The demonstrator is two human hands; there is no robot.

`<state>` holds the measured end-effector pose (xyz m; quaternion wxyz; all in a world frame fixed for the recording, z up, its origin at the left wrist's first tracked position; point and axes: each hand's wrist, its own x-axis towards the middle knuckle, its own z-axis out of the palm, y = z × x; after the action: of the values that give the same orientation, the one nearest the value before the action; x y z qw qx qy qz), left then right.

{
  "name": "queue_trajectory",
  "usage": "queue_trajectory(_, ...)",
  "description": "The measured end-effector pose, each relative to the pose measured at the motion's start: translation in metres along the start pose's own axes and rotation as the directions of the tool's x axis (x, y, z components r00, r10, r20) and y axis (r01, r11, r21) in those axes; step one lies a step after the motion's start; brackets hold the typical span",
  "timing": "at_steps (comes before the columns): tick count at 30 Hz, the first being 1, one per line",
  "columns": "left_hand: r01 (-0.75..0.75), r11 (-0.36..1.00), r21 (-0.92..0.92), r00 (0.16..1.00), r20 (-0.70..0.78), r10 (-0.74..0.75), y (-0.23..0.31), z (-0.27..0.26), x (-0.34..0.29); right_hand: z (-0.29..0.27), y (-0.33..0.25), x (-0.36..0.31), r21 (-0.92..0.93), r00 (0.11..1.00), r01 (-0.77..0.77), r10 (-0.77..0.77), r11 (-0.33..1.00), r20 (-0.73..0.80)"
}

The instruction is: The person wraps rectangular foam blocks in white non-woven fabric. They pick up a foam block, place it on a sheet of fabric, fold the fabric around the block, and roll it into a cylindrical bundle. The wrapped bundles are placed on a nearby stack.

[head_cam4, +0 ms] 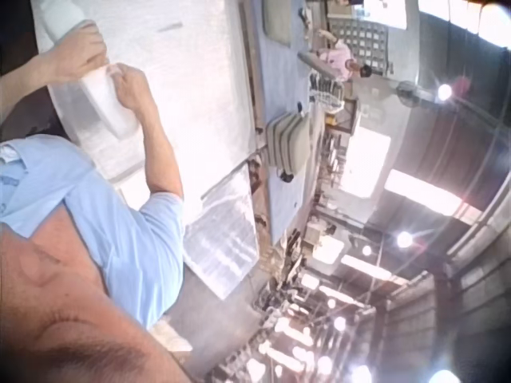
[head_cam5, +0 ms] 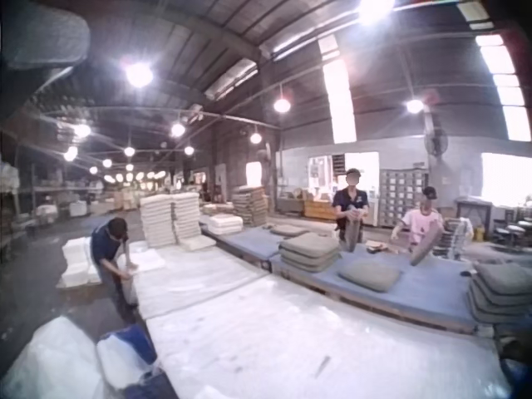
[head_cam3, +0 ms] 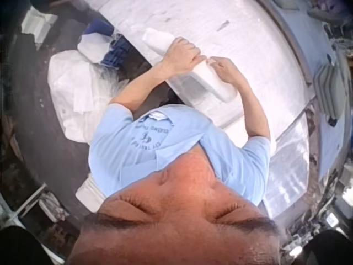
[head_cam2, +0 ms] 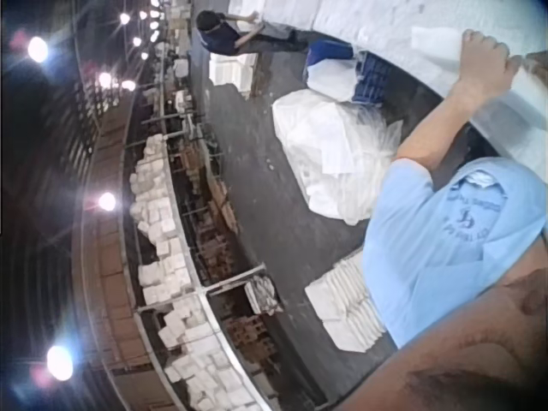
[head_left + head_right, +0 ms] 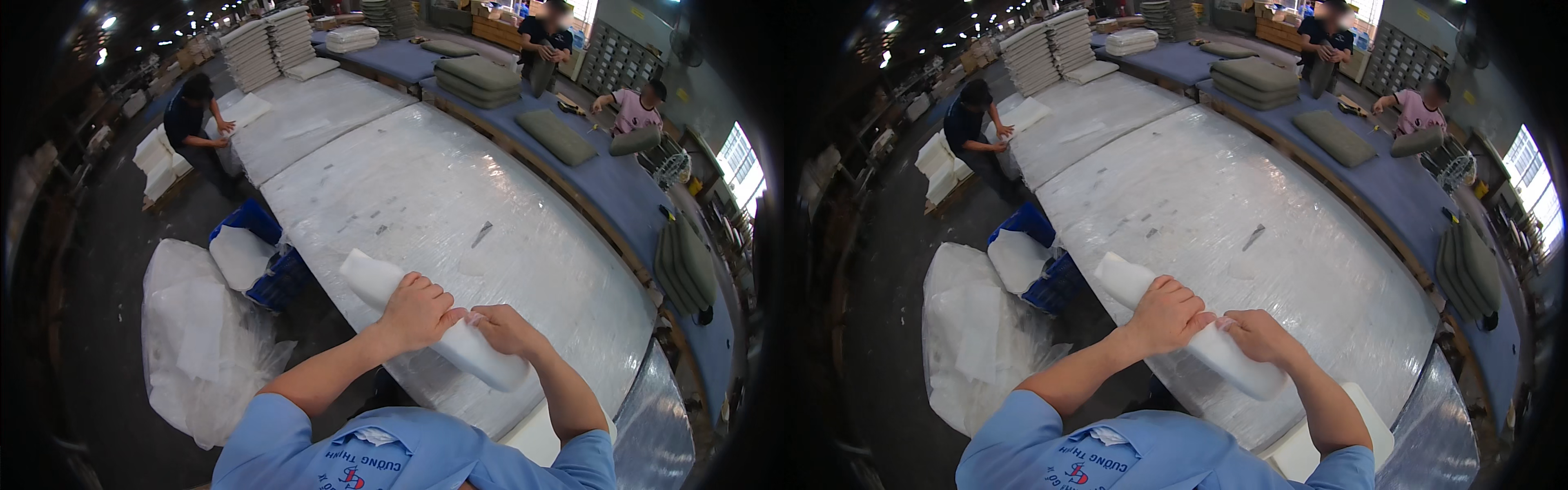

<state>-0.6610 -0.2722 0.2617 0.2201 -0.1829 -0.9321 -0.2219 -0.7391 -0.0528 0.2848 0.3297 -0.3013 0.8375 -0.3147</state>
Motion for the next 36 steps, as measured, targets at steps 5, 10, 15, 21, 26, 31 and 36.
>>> queue_trajectory(5,-0.012,1.0,0.0,0.997,0.074,0.012,-0.006,0.004,0.004,0.007,0.033,0.028,0.061,0.993,-0.117,0.115,0.991,0.034)
queue_trajectory(10,-0.044,0.995,-0.085,0.994,0.095,0.052,-0.014,0.003,0.014,-0.002,0.051,0.033,-0.005,0.968,-0.252,0.252,0.968,0.0)
queue_trajectory(15,-0.036,0.998,-0.055,0.995,0.091,0.041,-0.022,0.004,0.014,-0.022,-0.006,0.012,0.166,0.998,0.037,-0.03,0.985,-0.048)
queue_trajectory(21,-0.119,0.96,-0.255,0.993,-0.027,0.116,-0.045,-0.031,0.021,-0.008,-0.031,0.018,-0.09,0.992,-0.102,0.094,0.991,-0.089)
queue_trajectory(26,0.053,0.979,0.198,0.995,0.071,-0.069,-0.088,-0.075,-0.015,0.003,-0.011,0.03,-0.049,0.979,-0.197,0.194,0.979,-0.06)
queue_trajectory(31,0.215,0.957,-0.196,0.977,0.04,-0.211,-0.11,-0.063,-0.025,-0.003,-0.01,0.041,0.092,0.966,-0.26,0.26,0.961,0.01)
queue_trajectory(36,0.271,0.921,-0.281,0.96,0.003,-0.281,-0.115,-0.051,-0.026,0.0,-0.061,0.039,0.043,0.992,-0.087,0.091,0.995,-0.088)
